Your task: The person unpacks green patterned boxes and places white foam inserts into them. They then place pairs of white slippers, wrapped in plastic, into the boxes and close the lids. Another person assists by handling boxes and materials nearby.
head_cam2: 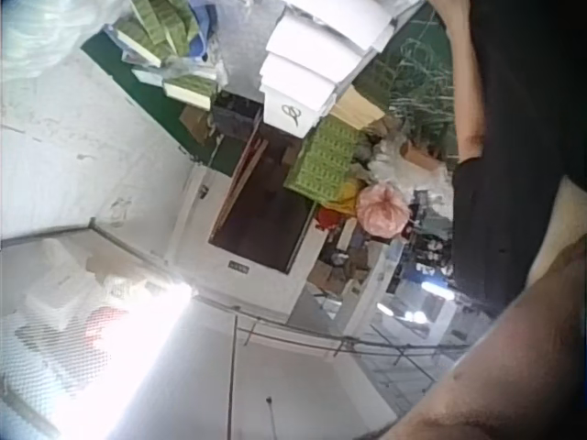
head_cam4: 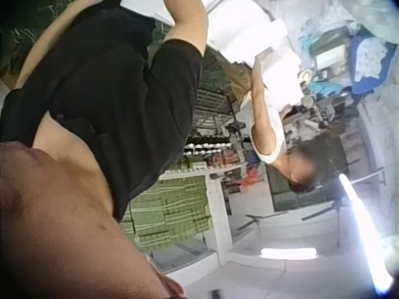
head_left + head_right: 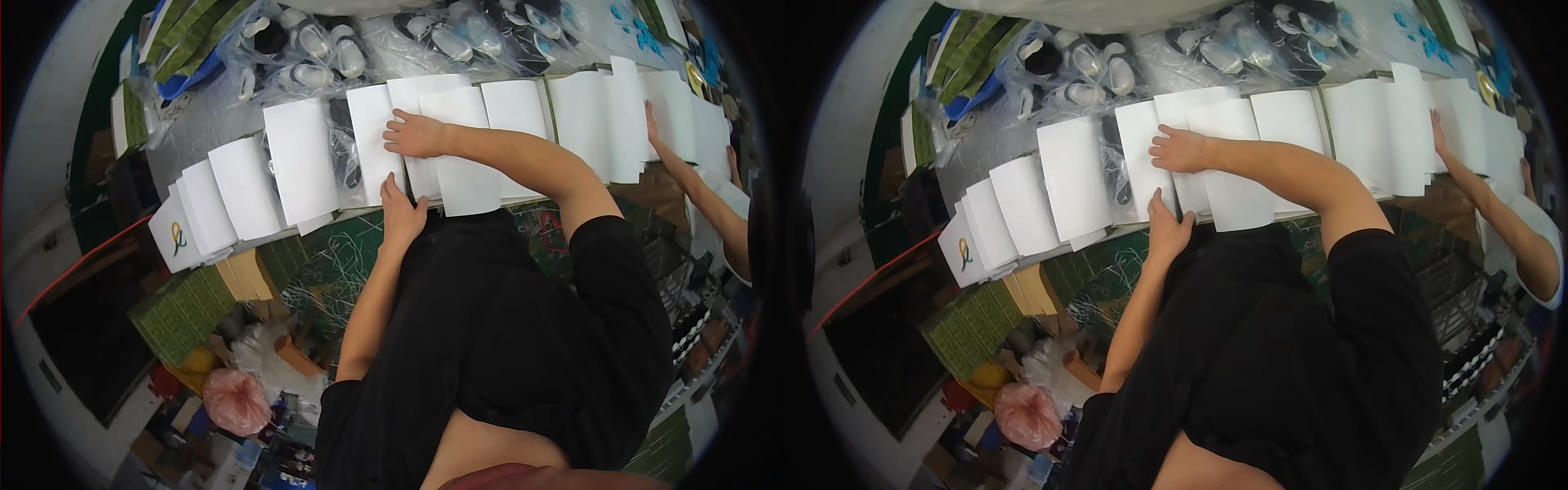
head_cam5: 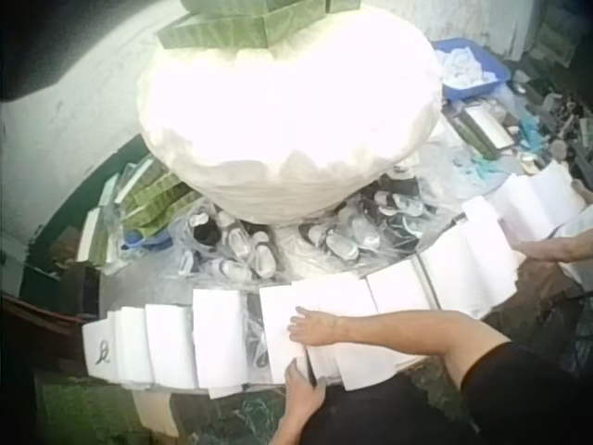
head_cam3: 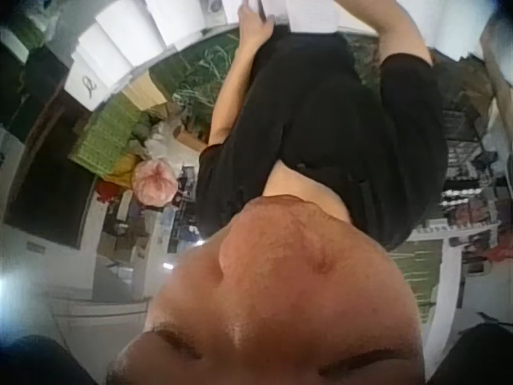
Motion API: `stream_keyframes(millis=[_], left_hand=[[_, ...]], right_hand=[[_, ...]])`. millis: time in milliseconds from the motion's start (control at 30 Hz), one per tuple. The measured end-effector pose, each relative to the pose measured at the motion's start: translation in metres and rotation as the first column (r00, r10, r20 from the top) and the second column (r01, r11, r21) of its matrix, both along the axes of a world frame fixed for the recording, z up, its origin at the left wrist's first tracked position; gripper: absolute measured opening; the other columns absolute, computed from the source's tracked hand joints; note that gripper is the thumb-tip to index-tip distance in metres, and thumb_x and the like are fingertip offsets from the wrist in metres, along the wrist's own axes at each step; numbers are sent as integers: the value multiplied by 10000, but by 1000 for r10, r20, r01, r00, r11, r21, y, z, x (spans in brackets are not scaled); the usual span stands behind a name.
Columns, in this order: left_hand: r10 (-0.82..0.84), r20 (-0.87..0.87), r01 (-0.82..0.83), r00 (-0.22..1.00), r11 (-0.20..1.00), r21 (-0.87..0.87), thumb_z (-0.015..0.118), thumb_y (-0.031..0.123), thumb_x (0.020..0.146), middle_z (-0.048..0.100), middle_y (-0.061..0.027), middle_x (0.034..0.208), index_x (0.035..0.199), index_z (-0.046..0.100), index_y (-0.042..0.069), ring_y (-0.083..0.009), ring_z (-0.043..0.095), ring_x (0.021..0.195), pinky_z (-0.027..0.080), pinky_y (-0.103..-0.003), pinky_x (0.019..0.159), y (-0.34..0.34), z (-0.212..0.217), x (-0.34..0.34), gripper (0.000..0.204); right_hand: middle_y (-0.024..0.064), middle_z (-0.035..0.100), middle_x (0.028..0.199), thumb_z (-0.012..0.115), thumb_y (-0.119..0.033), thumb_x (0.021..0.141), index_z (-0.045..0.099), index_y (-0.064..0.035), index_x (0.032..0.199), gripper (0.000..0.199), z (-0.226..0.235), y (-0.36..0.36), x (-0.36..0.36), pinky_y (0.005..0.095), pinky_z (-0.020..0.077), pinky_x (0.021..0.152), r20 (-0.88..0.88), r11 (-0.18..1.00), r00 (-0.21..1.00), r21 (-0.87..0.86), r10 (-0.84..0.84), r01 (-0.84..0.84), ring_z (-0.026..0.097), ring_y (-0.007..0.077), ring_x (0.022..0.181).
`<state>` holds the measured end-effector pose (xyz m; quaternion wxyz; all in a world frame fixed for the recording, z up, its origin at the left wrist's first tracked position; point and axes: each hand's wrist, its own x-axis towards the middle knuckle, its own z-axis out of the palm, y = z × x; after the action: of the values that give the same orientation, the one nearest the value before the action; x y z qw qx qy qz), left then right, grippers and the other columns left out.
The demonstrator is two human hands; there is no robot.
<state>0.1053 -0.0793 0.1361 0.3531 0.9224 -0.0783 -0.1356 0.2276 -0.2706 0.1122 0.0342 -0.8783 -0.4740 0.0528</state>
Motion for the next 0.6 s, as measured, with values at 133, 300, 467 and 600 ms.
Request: stream_keyframes(millis=[133, 300, 467, 600], left_hand=[[67, -220, -99, 973, 985, -139, 548, 43, 930, 603, -224, 1220, 1253, 565, -34, -370, 590, 1116, 490, -427, 943, 1, 6, 12, 332], [-430, 144, 425, 891, 903, 62, 542, -6, 882, 653, -168, 1222, 1159, 662, 13, -314, 610, 1147, 504, -393, 927, -23, 14, 33, 302], [-826, 481, 658, 295, 540, 524, 532, 211, 927, 670, -78, 1184, 1081, 698, 48, -264, 507, 1264, 240, -554, 1187, -101, -26, 53, 279], [-980, -198, 826, 29, -88, 557, 567, 229, 911, 717, -71, 1041, 960, 751, 102, -254, 579, 1182, 228, -569, 1183, -137, 13, 77, 229]], right_hand=[[24, 648, 919, 599, -165, 832, 685, -113, 889, 116, 31, -22, -10, 436, 368, 1081, -59, 992, 990, -19, 125, -127, 580, 227, 1046], [31, 659, 857, 602, -144, 812, 667, -88, 864, 101, 110, -106, -61, 473, 350, 1137, -54, 997, 996, -21, 67, -68, 607, 238, 1036], [53, 671, 863, 626, -174, 816, 669, -80, 948, 168, 170, -131, -96, 530, 335, 1150, -171, 921, 974, -382, -149, 73, 605, 265, 1101], [151, 653, 1174, 795, -432, 720, 584, -82, 1295, 706, 189, -134, -122, 613, 242, 1169, -271, 827, 904, -545, -332, 141, 546, 347, 1243]])
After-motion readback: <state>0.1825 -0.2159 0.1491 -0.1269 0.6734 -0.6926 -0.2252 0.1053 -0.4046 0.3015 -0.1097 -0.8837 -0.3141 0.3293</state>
